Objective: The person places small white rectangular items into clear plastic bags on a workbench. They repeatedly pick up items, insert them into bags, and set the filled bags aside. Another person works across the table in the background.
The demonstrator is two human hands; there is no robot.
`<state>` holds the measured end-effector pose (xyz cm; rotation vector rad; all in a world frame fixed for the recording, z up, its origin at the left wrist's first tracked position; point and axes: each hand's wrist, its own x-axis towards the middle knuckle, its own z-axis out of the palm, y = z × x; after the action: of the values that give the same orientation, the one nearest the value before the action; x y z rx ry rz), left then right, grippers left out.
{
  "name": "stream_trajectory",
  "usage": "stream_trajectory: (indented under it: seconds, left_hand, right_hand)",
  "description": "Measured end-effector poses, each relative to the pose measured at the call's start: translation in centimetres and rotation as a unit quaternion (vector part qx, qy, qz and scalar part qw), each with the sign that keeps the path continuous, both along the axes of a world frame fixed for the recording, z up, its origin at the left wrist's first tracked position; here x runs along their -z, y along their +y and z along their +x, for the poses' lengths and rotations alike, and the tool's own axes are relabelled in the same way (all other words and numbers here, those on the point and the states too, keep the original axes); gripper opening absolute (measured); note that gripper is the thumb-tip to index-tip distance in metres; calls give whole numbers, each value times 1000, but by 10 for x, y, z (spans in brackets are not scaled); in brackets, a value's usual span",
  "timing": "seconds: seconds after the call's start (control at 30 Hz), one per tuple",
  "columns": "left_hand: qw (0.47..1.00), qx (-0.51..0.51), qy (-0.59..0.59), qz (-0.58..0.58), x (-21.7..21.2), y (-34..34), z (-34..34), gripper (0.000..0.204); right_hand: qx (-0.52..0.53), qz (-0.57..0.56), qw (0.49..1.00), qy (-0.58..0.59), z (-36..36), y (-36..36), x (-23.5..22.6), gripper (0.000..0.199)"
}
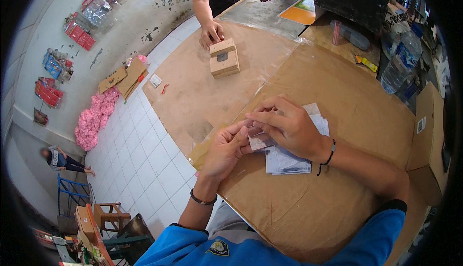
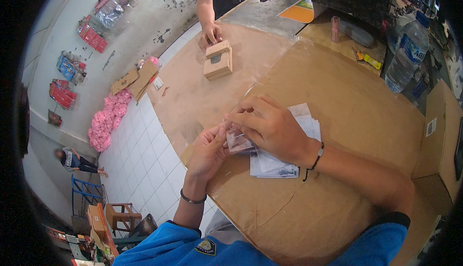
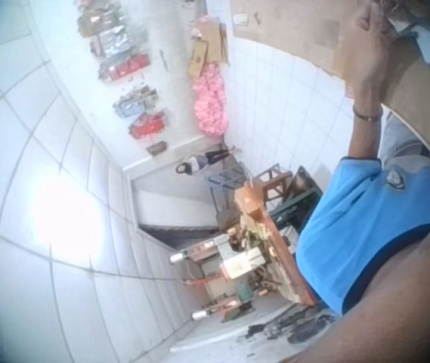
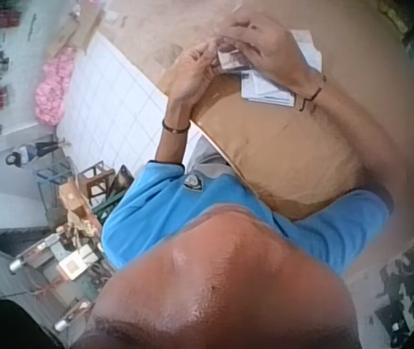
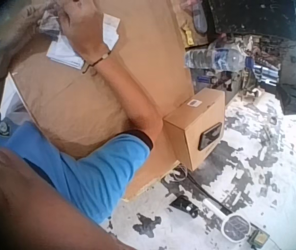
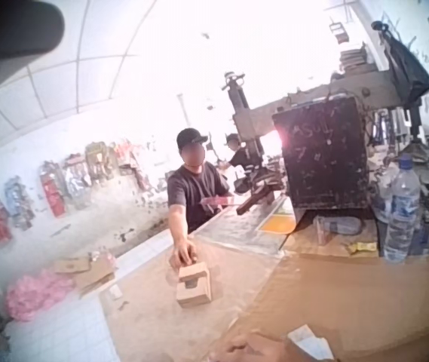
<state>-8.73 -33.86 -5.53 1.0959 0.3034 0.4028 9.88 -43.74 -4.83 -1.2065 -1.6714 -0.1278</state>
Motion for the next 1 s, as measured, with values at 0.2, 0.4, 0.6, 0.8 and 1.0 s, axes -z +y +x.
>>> stream_trajectory:
  seconds: [0.2,0.4,0.6,0.8,1.0]
  left_hand:
    - [998,-7,26,52,-1,-2,-4,42]
    - [997,-14,39,69,0,-4,-6,40]
    - [992,-27,58,110,1,-4,-10,41]
    - [993,-17,77,89,12,2,-13,41]
    - [995,-7,48,82,13,3,-13,42]
  right_hand:
    - [10,7,998,-58,0,0,0,29]
    - [-29,-11,998,-48,2,-1,1,26]
    - [-31,-14,999,-38,-4,-2,-4,30]
    - [-59,-16,998,-17,0,-2,-1,35]
    - [-80,-21,997,-2,3,0,1,37]
